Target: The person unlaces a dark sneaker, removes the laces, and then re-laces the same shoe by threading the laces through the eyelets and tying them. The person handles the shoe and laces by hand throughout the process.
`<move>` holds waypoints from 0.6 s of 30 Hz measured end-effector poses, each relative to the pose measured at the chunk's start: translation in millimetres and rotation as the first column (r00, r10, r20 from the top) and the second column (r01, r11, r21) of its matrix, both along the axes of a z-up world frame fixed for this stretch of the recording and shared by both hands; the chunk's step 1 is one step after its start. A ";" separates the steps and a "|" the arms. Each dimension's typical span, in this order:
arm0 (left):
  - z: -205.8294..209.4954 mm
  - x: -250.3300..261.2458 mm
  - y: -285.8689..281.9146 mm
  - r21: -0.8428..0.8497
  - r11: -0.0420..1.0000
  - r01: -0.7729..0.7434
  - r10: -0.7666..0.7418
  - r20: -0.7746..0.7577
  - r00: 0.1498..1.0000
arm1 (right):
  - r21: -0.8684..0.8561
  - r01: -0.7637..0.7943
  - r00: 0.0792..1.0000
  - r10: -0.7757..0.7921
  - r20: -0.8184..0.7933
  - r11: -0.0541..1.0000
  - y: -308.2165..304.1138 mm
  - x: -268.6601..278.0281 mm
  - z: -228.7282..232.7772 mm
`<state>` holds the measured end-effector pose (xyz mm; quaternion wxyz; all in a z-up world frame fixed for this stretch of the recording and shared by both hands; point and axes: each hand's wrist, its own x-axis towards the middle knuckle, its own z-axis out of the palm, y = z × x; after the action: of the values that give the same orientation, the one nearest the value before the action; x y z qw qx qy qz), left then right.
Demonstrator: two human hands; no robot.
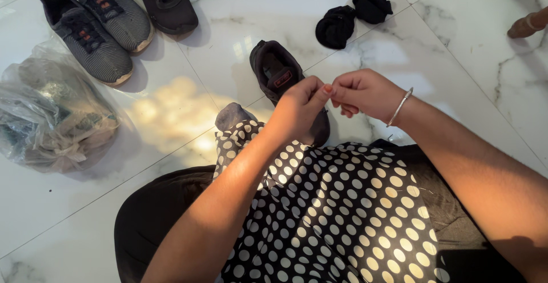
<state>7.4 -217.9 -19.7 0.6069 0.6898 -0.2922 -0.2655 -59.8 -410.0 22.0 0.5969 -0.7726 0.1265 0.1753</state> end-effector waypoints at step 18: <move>-24.1 -3.6 -16.2 -0.408 0.889 0.210 -0.415 -0.519 0.748 | 0.709 0.454 0.750 -0.661 0.023 0.540 -26.8 13.2 11.1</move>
<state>3.8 -234.1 -43.8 0.7177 0.4029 -0.2400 -0.5147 -46.6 -436.8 33.1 0.8659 -0.4412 0.2092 -0.1084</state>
